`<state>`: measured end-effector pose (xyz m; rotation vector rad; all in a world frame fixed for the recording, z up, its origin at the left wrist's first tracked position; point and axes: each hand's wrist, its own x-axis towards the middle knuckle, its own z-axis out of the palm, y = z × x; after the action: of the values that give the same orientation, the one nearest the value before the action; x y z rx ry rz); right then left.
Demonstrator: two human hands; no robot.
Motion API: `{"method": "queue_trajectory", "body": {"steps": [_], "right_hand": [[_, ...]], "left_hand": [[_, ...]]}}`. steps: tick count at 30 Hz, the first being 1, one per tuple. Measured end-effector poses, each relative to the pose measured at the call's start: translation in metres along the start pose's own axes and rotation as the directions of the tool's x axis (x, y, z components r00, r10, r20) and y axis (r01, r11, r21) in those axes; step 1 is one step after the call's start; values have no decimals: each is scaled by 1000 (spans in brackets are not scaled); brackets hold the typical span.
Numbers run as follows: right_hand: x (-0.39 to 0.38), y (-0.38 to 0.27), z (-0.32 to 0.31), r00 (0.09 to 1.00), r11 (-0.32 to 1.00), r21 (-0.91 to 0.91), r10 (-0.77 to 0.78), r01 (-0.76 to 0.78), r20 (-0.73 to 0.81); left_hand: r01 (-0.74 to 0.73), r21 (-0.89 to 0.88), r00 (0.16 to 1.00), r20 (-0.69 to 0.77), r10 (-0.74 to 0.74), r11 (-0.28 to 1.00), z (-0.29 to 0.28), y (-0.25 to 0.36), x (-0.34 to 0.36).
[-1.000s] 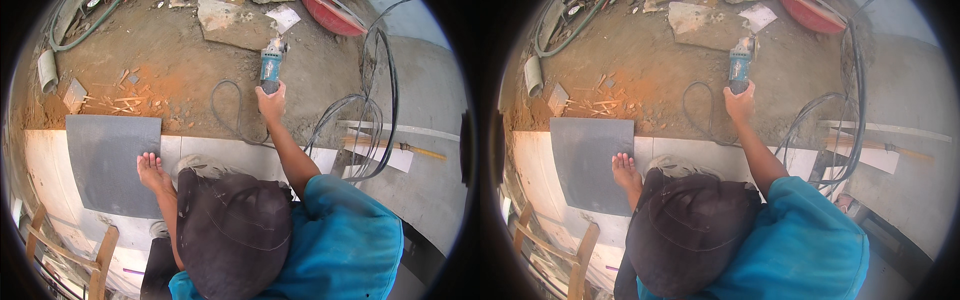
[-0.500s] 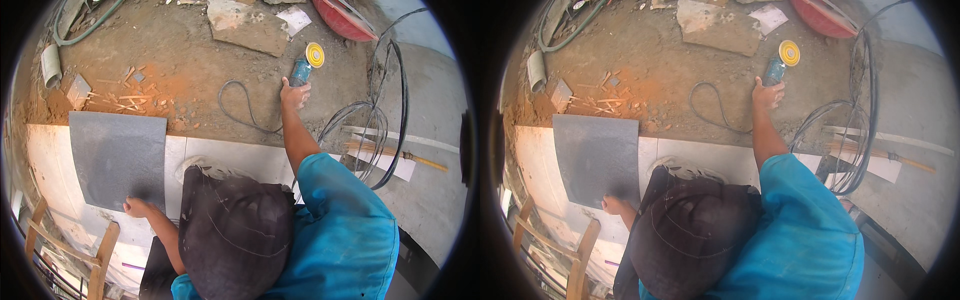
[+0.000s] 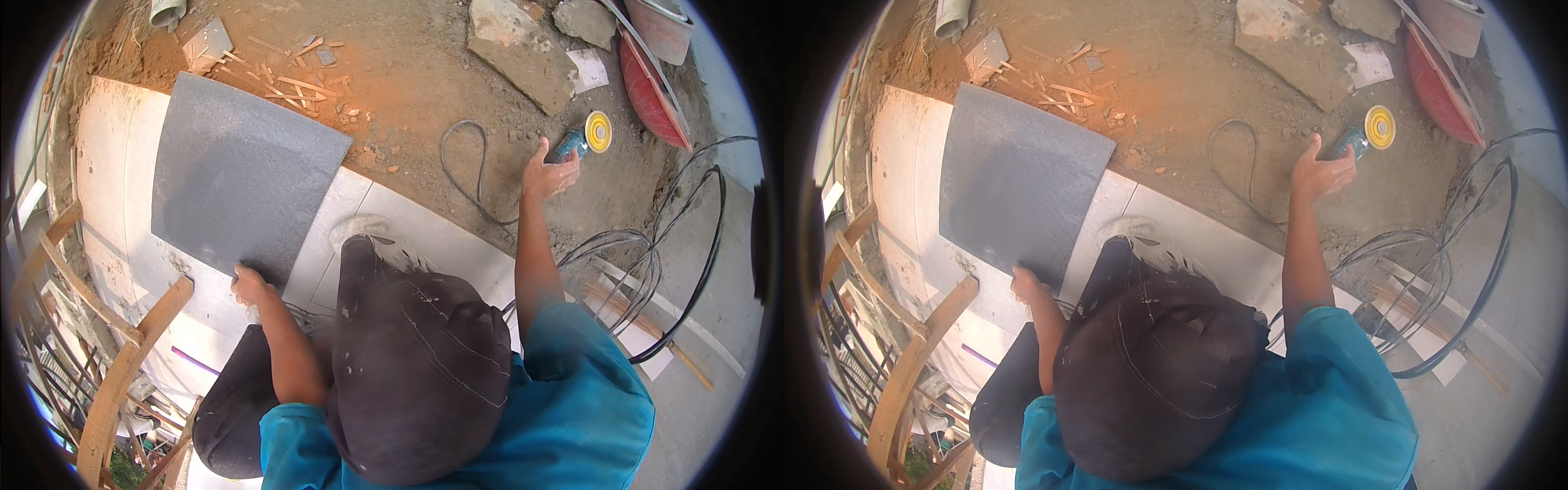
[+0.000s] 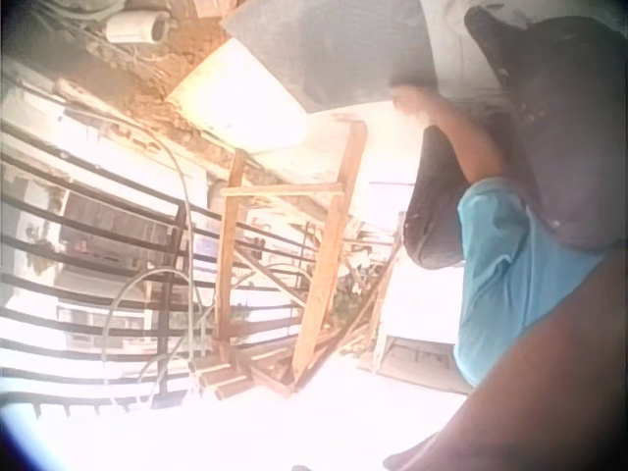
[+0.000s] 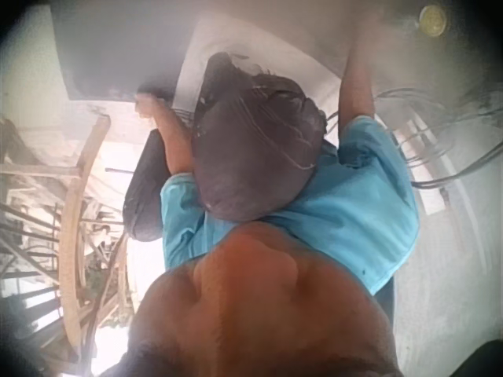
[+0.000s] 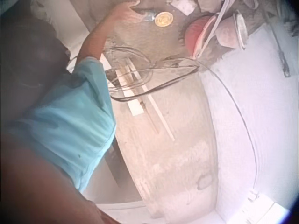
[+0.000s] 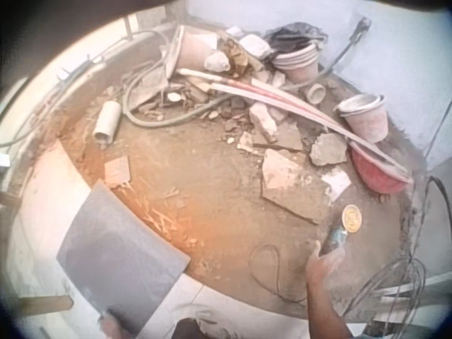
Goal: The person uses an angle grinder to cut a curved shape into a dark grey tile. They then use a white curved template to check the fit of the cut edge. Finally, the person carries the cut tile to a staircase and places it on a step to verify the fit.
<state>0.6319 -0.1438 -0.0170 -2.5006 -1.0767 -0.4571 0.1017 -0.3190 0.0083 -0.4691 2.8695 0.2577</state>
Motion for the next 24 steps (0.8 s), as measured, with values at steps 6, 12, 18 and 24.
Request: {"method": "queue_trajectory", "body": {"steps": [6,12,18,24], "right_hand": [[-128,-172,-48,290,728,510,-420,-459,860],[-155,-218,-40,-101,698,148,-303,-701,948],[-138,-232,-86,-148,575,88,-350,-813,925],[-100,-292,-170,-87,448,258,-617,-856,782]], "left_hand": [[11,-60,998,63,-7,998,1,-19,10],[-5,-254,979,197,57,967,8,-49,41],[208,-402,936,345,-63,892,-54,-18,21],[269,-725,657,620,429,634,-140,-31,79]]}}
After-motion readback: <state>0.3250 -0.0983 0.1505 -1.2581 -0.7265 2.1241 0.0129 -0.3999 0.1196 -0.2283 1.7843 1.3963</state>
